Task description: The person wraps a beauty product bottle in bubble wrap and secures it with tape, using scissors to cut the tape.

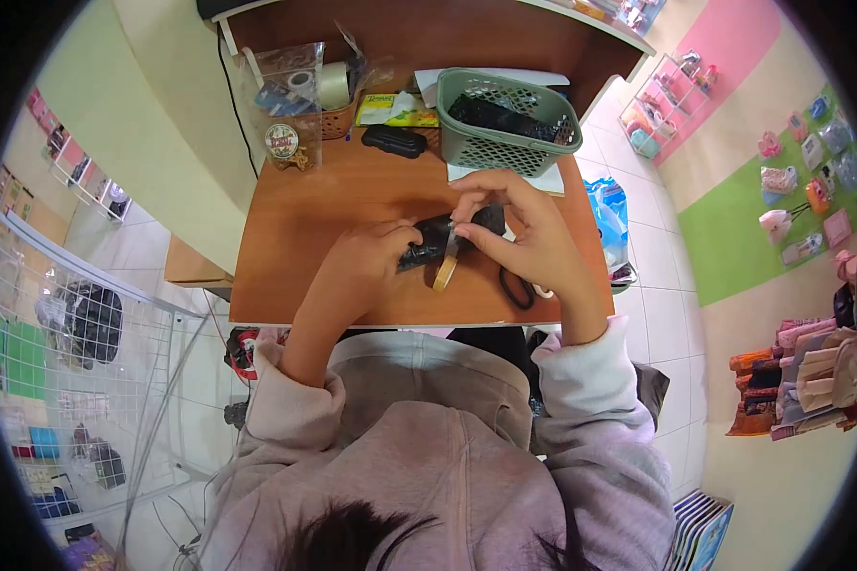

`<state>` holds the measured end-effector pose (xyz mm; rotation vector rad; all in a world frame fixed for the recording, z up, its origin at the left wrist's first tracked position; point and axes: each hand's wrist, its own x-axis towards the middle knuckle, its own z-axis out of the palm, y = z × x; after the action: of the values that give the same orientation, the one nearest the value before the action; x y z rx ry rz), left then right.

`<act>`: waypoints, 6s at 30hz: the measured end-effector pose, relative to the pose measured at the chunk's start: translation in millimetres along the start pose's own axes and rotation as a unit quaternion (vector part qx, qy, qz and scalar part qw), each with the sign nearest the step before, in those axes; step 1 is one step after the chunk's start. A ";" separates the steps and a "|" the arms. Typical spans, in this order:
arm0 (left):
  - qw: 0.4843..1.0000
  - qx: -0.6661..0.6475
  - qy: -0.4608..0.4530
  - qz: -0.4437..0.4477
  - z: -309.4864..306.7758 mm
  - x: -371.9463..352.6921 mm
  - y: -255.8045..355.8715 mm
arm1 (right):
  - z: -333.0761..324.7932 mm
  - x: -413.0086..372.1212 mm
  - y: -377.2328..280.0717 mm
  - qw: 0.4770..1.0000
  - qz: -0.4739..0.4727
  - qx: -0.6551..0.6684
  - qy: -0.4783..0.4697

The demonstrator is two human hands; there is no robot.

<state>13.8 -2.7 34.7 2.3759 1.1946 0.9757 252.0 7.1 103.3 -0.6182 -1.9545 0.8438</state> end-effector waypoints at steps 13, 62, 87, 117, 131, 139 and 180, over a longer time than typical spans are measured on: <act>0.989 0.135 -0.040 -0.044 -12.4 0.7 0.1 | -2.0 3.2 3.5 1.000 -0.018 0.019 -0.003; 0.948 0.213 0.145 0.188 -15.9 1.1 -2.3 | -0.3 23.2 -0.6 0.999 -0.035 -0.015 0.028; 0.893 0.239 0.149 0.351 -22.6 -20.9 17.4 | -6.8 23.2 -3.0 0.979 0.161 -0.028 -0.118; 0.875 0.186 0.268 0.358 0.0 -28.9 10.2 | -42.4 -23.5 2.9 0.953 0.199 0.058 -0.223; 0.866 0.195 0.232 0.397 -1.4 -31.5 24.7 | -35.1 -47.3 -24.6 0.923 0.013 -0.366 -0.119; 0.874 0.178 0.231 0.389 0.2 -32.1 25.3 | -38.4 -58.2 -29.7 0.934 0.039 -0.349 -0.063; 0.978 0.205 -0.032 -0.008 14.7 -7.9 6.9 | 89.6 -100.8 53.6 0.975 0.154 -0.036 0.157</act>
<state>24.6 -12.7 24.3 2.6758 1.5071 0.6919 226.6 -57.0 -24.4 -1.0526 -1.6288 0.8069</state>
